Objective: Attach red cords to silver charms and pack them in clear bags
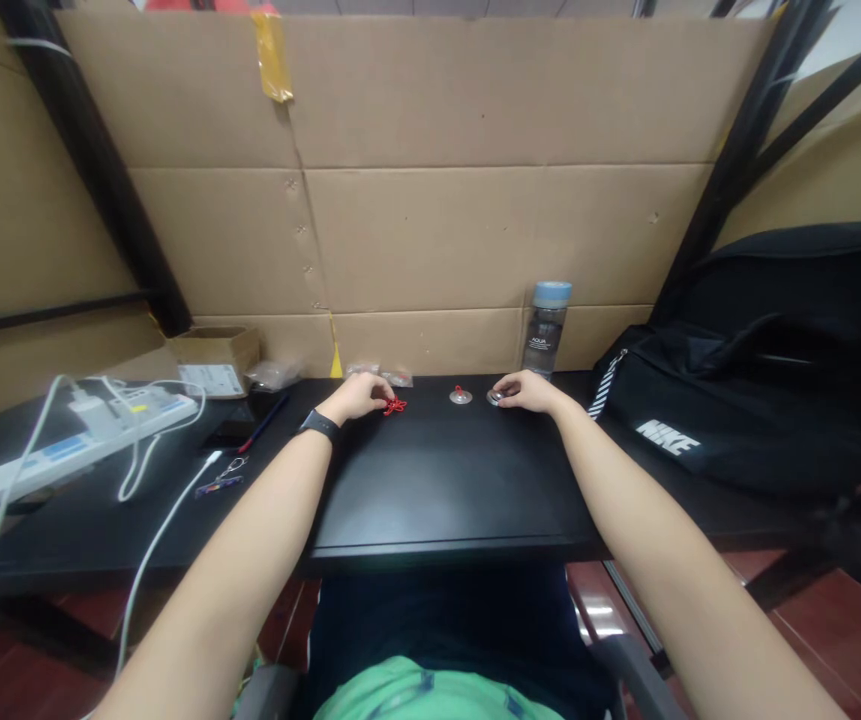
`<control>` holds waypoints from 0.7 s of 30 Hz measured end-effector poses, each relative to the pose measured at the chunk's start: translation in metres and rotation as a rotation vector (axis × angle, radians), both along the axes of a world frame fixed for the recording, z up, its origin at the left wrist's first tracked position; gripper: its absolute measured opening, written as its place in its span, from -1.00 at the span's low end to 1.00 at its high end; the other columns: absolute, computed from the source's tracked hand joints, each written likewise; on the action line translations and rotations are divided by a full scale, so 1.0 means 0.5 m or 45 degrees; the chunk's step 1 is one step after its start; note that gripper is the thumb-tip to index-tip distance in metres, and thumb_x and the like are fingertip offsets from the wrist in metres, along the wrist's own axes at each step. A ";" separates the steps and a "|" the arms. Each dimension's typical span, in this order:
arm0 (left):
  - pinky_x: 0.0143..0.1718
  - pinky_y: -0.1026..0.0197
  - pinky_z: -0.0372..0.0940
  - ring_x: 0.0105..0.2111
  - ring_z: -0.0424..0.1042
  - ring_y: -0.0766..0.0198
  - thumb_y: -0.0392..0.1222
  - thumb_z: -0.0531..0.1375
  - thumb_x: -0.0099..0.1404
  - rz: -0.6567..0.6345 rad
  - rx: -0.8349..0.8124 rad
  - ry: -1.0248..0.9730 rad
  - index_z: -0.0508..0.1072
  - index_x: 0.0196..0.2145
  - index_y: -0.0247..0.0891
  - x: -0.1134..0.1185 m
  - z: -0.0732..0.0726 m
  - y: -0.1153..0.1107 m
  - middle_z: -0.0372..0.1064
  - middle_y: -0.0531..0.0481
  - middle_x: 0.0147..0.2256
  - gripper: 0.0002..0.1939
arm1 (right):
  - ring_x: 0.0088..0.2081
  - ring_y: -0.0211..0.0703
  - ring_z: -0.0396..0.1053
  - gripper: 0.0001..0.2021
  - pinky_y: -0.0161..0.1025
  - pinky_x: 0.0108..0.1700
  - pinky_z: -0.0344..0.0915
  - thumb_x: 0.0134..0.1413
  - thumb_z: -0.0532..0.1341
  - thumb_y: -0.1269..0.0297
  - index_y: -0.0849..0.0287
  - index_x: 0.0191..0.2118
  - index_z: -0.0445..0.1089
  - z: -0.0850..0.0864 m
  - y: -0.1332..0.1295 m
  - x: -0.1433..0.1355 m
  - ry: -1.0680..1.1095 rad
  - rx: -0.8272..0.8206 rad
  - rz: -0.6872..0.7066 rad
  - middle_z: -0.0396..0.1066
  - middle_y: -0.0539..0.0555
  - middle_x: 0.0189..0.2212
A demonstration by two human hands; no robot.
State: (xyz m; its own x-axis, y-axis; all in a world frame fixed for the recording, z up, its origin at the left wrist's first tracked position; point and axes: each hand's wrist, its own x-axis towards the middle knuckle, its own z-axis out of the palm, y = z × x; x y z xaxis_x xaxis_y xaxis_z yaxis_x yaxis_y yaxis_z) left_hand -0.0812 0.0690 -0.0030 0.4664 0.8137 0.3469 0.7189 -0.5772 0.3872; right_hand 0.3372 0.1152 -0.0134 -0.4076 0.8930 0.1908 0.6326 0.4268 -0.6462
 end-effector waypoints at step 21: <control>-0.20 0.21 0.40 -0.29 0.59 0.10 0.04 0.32 0.09 0.282 -0.142 -0.042 0.67 -0.34 -0.17 -0.049 -0.031 0.017 0.64 -0.05 -0.30 -0.73 | -0.24 -0.12 0.56 -0.56 -0.25 -0.13 0.47 -0.19 0.50 0.26 0.21 -0.09 0.59 0.002 0.005 0.005 -0.057 0.070 -0.041 0.64 0.13 -0.17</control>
